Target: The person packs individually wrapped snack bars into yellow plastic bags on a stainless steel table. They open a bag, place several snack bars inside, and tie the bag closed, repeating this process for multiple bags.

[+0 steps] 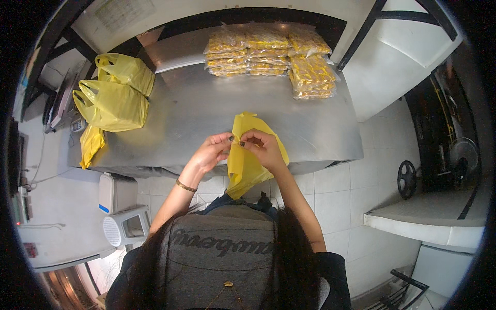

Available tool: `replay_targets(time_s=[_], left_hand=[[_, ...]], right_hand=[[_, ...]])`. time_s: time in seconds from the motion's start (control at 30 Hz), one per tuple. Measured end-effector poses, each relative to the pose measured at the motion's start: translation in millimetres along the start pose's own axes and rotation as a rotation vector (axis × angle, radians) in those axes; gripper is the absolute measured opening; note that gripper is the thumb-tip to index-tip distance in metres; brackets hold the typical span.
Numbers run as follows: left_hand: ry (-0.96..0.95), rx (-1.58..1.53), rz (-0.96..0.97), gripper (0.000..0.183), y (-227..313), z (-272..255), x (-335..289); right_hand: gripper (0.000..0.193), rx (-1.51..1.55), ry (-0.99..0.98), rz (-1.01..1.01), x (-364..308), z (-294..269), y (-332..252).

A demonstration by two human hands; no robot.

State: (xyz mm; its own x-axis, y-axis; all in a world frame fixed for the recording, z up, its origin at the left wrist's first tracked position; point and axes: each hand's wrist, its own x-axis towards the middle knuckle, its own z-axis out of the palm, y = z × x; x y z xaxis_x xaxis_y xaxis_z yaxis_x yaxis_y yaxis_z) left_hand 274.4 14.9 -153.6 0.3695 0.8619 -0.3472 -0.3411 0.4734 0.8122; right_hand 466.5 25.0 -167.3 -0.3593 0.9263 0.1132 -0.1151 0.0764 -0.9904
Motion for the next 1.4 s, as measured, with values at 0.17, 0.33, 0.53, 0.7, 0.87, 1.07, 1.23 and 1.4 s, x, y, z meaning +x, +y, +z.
replay_targets(time_s=[0.17, 0.33, 0.53, 0.7, 0.87, 1.07, 1.23, 1.4], left_hand=[[-0.067, -0.098, -0.044, 0.020, 11, -19, 2], [-0.106, -0.116, -0.058, 0.021, 16, -36, 7], [-0.116, -0.128, -0.121, 0.023, 19, -41, 13], [-0.159, -0.200, -0.116, 0.023, 18, -41, 15], [-0.163, -0.195, -0.064, 0.021, 17, -39, 13], [-0.071, -0.192, 0.003, 0.014, 5, -36, 12], [0.014, -0.146, 0.021, 0.020, 13, -27, 6], [0.147, -0.423, 0.000, 0.027, 35, -43, 5]], right_hand=[[0.005, 0.112, 0.036, 0.033, 16, 13, -3], [0.005, 0.064, 0.093, 0.069, 22, 18, -1], [0.007, 0.096, 0.126, 0.047, 23, 24, 0], [0.009, 0.144, 0.156, 0.084, 22, 27, 0], [0.009, -0.125, 0.232, -0.041, 22, 40, -11], [0.009, -0.594, 0.290, -0.249, 23, 51, -26], [0.006, -0.311, 0.438, -0.218, 27, 45, -9], [0.006, -0.219, 0.643, 0.016, 5, 19, 18]])
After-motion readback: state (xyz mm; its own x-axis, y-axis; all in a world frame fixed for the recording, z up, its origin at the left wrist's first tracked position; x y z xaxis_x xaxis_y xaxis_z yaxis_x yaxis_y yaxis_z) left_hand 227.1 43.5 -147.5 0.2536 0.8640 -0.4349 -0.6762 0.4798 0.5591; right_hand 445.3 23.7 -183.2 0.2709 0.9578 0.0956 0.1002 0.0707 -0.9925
